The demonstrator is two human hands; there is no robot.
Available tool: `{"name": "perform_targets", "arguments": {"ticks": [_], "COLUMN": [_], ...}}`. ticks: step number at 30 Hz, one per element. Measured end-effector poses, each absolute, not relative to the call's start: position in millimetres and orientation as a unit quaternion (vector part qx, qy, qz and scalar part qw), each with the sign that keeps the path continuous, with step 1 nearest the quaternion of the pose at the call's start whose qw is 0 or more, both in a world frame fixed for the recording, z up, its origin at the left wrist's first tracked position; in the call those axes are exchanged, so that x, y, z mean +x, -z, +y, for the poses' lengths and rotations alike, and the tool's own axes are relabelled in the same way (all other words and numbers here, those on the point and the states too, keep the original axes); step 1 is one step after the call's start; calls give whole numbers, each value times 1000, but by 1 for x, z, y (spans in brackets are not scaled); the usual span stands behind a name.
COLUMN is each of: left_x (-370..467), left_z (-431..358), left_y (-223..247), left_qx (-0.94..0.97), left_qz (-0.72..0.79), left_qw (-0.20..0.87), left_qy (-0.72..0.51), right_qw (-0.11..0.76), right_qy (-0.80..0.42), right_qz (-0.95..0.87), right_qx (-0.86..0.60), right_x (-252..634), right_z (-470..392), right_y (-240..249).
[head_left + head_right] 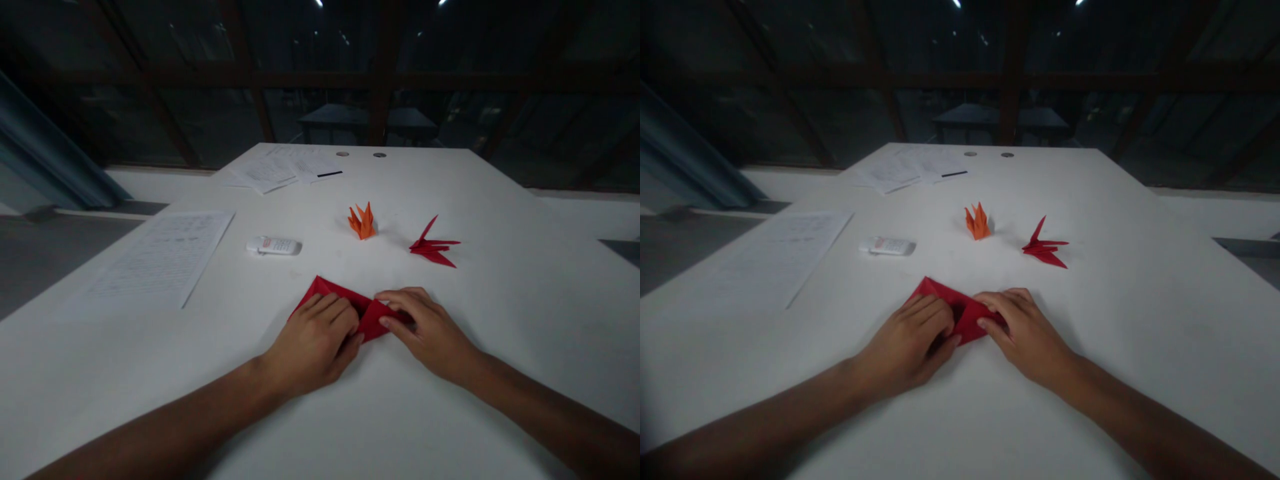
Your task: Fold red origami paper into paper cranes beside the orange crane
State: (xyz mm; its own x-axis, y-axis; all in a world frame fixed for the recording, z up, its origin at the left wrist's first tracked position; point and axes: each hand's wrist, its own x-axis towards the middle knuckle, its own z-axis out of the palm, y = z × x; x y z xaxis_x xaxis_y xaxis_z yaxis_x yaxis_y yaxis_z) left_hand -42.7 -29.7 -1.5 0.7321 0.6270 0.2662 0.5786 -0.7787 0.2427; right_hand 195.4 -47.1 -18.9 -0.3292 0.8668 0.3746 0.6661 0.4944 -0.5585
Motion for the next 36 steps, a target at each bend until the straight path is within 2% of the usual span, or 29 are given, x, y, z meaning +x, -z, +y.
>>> {"name": "perform_targets", "arguments": {"ticks": [4, 9, 19, 23, 26, 30, 34, 36], "left_x": [-42, -43, -41, -43, -46, -48, -43, -38], "left_z": [-30, -28, -27, -25, -24, -27, -33, -36], "left_y": [3, 0, -1, 0, 2, 0, -15, -23], "left_qx": [925, 940, 929, 925, 907, 830, 701, 642], "left_qz": [319, 278, 299, 293, 298, 341, 439, 455], "left_qw": [93, 109, 142, 141, 153, 198, 260, 342], "left_qy": [-181, -167, -163, -196, -257, -394, -498, -514], "right_qw": [327, 283, 264, 294, 371, 511, 504, 469], "right_qy": [-145, -102, -112, -119, -131, -196, -336, -403], "right_qz": [-816, -852, -853, -840, -799, -681, -659, -668], "right_qx": [-455, -429, -435, -441, -454, -486, -445, -414], "right_x": [194, 191, 188, 190, 194, 199, 202, 202], "right_z": [-46, -46, -49, -50, -49, -43, -43, -46], "right_y": [20, 18, 10, 9, 12, 16, 16, 14]}}
